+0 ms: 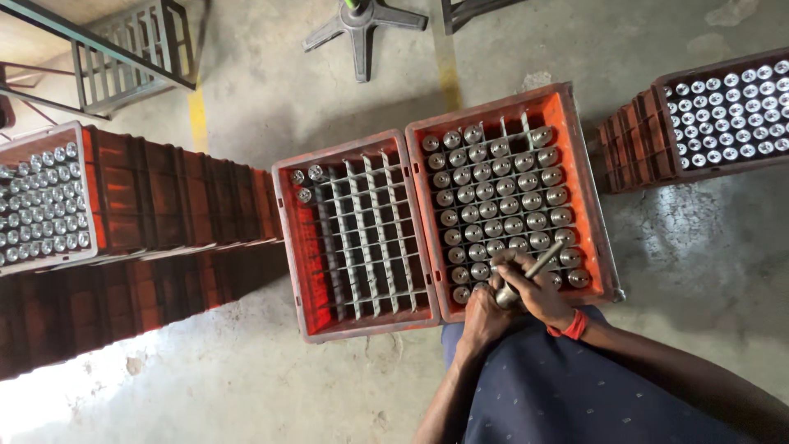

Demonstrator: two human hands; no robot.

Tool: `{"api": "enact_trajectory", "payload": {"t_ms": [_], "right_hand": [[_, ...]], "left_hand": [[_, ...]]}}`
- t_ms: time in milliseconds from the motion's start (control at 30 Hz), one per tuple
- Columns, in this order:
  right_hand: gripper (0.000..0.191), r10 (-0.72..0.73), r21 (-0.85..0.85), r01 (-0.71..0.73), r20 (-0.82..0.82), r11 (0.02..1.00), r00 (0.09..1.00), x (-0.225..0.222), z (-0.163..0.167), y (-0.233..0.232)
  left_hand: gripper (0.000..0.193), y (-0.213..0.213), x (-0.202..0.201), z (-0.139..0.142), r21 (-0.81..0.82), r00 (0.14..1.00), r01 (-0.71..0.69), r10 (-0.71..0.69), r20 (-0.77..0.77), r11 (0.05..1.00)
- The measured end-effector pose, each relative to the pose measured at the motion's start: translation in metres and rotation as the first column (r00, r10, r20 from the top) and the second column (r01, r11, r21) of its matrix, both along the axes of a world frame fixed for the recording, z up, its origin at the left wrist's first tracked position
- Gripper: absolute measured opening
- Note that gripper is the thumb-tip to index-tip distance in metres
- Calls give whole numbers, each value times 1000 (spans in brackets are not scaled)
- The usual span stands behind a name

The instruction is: The person transfers small metal cylindrical parts from one red crate to another, placing them into a grid insert. They repeatedly pick parts from the left crate and place them into the right crate, then move the filled crate aside and bring a new empty crate to continue the process.

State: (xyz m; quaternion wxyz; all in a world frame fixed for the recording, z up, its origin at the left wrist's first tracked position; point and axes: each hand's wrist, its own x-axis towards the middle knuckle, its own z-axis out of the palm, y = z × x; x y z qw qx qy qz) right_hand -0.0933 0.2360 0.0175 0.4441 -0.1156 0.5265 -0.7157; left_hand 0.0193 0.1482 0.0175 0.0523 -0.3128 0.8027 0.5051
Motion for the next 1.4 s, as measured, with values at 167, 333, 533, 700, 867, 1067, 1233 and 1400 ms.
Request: {"api": "enact_trajectory", "payload": {"t_ms": [167, 333, 533, 700, 867, 1067, 1233, 1400], "right_hand": [[11, -295, 150, 258, 348, 954, 890, -47, -29, 13], [12, -610, 52, 615, 218, 787, 762, -113, -46, 44], [17, -642, 145, 627, 234, 765, 730, -108, -40, 71], [12, -619, 191, 588, 271, 786, 737, -79, -47, 73], [17, -517, 109, 508, 279, 854, 809, -71, -64, 91], [33, -452, -23, 687, 736, 727, 503, -64, -67, 109], [17, -360, -4, 466, 629, 885, 689, -36, -75, 88], [27, -392, 175, 351, 451, 920, 802, 2, -81, 56]], "left_hand": [[56, -11, -17, -21, 31, 985, 130, -126, -122, 991], [39, -66, -97, -46, -376, 961, 231, -270, -55, 897], [59, -107, -208, -34, -442, 891, -71, -143, -432, 894], [38, -106, -219, -25, -306, 730, -165, -93, -677, 938], [20, -132, -151, -28, -181, 795, -360, 199, -573, 915], [28, -289, -17, -18, -754, 894, -446, 289, -344, 482], [57, -369, 23, -9, -902, 900, -356, 349, -260, 246], [40, -379, 20, -6, -855, 901, -343, 393, -182, 389]]}}
